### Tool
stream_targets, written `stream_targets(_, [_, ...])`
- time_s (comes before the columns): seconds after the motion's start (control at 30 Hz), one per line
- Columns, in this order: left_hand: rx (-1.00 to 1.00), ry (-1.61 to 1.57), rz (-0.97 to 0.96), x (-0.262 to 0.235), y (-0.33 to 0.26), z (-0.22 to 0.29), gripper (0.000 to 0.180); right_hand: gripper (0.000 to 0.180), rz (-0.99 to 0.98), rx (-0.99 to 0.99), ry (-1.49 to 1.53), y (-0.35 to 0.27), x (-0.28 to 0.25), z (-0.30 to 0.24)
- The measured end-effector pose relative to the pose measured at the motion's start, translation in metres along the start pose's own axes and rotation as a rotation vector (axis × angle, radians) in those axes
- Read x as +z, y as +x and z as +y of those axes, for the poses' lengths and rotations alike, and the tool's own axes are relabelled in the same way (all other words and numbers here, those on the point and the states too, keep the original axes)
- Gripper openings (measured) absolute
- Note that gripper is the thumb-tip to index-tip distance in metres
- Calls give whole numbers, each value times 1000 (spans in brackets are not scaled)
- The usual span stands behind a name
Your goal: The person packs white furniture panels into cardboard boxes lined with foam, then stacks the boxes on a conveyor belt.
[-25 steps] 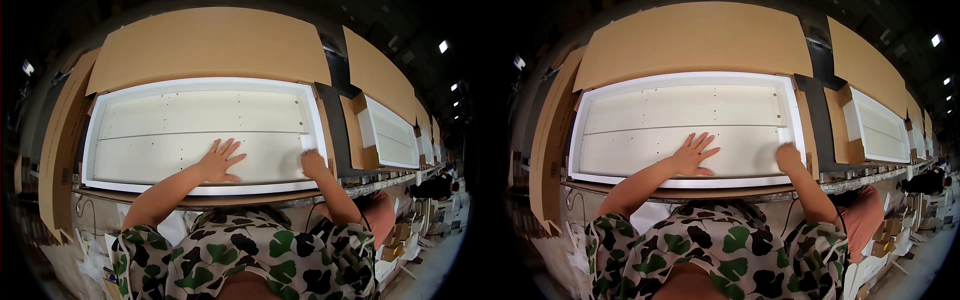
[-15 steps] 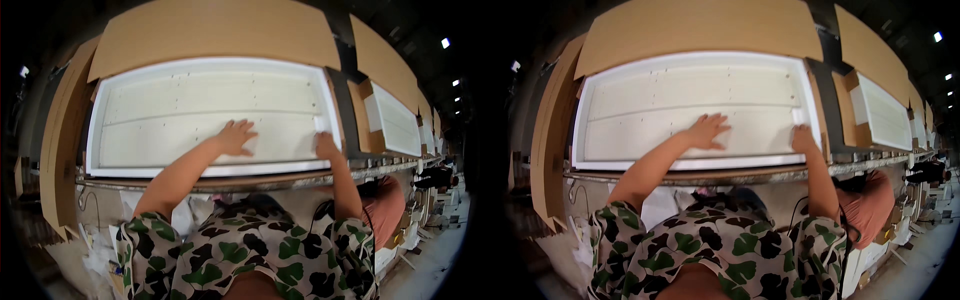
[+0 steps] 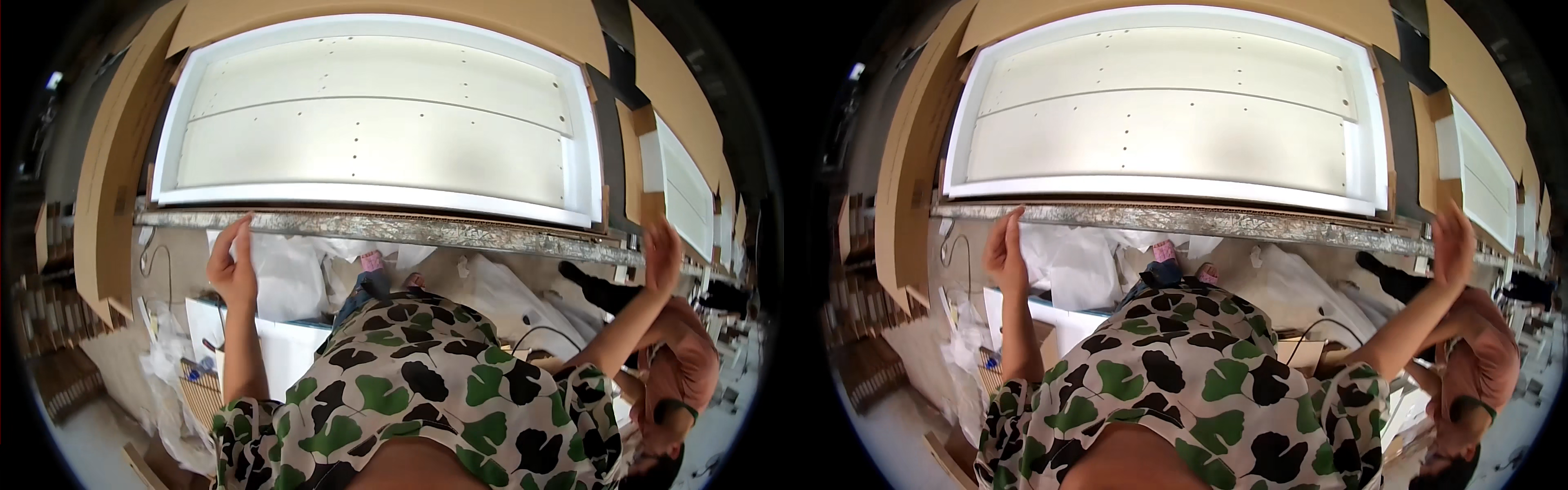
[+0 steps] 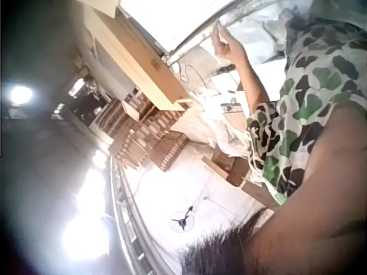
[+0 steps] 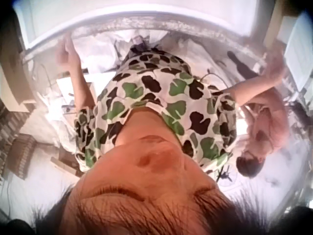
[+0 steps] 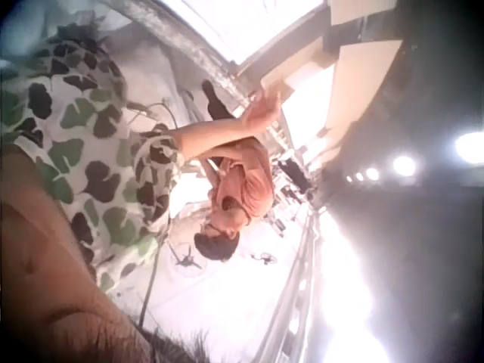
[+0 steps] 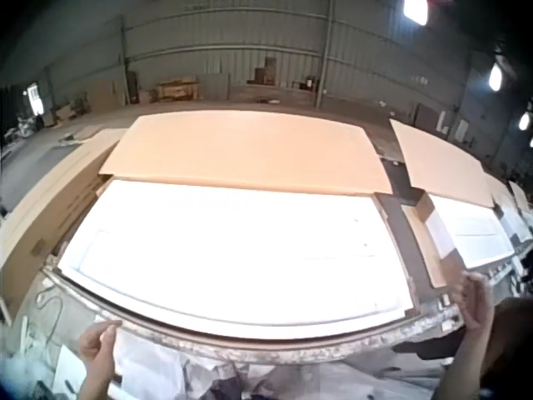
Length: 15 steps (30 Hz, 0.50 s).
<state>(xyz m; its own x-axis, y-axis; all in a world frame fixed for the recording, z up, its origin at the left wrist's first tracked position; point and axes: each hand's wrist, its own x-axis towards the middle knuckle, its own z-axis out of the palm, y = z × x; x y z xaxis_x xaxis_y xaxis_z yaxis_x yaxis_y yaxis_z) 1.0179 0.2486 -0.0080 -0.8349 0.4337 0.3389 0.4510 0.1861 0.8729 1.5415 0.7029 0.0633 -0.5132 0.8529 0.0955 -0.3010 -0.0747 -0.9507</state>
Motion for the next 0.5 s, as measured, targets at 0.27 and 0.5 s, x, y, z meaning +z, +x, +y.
stream_targets(0.27, [-729,32,-165,-9,-205,-88,18,40,-778,-62,326,-35,159,125])
stream_targets(0.5, [-582,343,-530,25,-271,-41,25,23,-1631,161,-1083,-126,327,380])
